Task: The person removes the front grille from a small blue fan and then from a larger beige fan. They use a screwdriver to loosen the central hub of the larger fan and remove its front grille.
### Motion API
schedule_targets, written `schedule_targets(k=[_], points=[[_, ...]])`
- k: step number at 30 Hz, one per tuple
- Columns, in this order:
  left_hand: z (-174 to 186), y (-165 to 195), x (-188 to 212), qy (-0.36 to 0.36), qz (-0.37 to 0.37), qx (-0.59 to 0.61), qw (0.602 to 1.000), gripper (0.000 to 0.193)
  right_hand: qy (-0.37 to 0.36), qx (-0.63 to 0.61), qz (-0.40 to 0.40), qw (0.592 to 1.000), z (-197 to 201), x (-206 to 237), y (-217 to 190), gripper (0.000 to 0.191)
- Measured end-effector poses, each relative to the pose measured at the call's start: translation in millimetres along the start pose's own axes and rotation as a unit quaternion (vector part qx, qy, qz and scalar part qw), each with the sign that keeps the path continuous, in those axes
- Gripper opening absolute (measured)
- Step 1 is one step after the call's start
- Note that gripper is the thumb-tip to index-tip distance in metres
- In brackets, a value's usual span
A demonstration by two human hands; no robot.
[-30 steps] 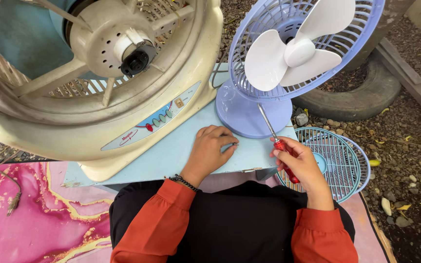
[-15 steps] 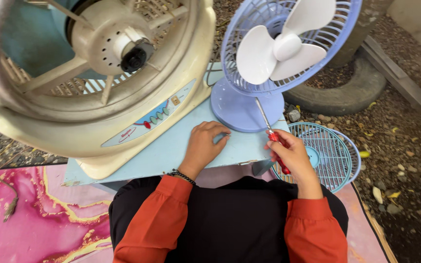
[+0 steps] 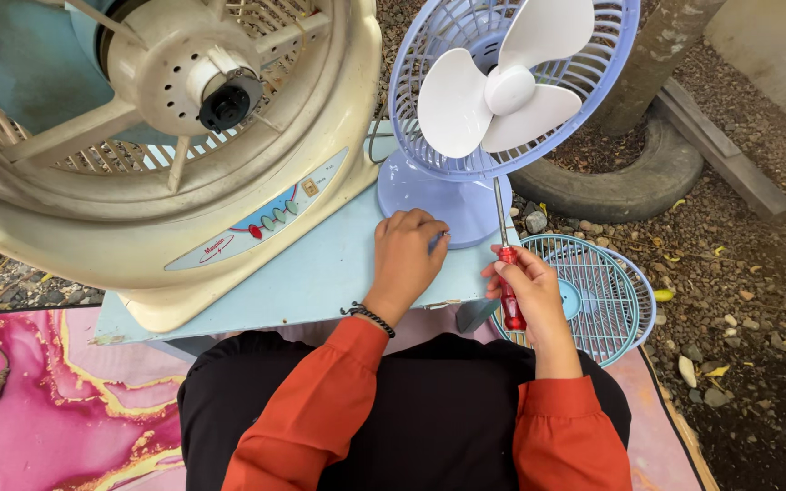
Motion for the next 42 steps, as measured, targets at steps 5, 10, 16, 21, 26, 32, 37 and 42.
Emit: schedule_targets(k=[5,10,16,21,26,32,37,42], points=[[-6,13,8,-0.021,-0.051,-0.020,0.998,0.012,0.001,0.014,-0.011,1.000,3,0,0,0.034],[-12,22,25,-0.056,-0.119,-0.070,0.989,0.013,-0.016,-0.006,-0.022,1.000,5,-1,2,0.033],[-14,21,27,-0.053,-0.103,-0.065,0.991,0.014,-0.009,-0.011,-0.031,0.999,6,-2,2,0.032],[-12,19,33,-0.040,-0.074,-0.081,0.993,0.019,-0.009,-0.010,-0.024,1.000,3,0,1,0.035],[-8,13,34,-0.023,-0.050,-0.097,0.994,0.019,-0.007,0.005,-0.019,1.000,1,1,-2,0.035],[3,5,35,-0.073,-0.003,-0.071,0.995,0.013,-0.003,0.014,-0.024,1.000,-1,1,-4,0.037],[12,1,37,-0.083,0.005,-0.032,0.996,0.015,-0.009,0.025,-0.029,0.999,1,-2,-2,0.036],[15,-6,36,-0.086,0.004,-0.016,0.996,0.016,-0.030,0.038,-0.044,0.998,4,-8,-8,0.033]])
Point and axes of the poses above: each hand's wrist, its own x-axis away from the middle knuckle, its own z-axis out of the back of the hand, y = z × x, the point moved 3 cm from there along -x, towards the middle knuckle, and after that the axes turned 4 degrees about -x, right-handed, at the moved point
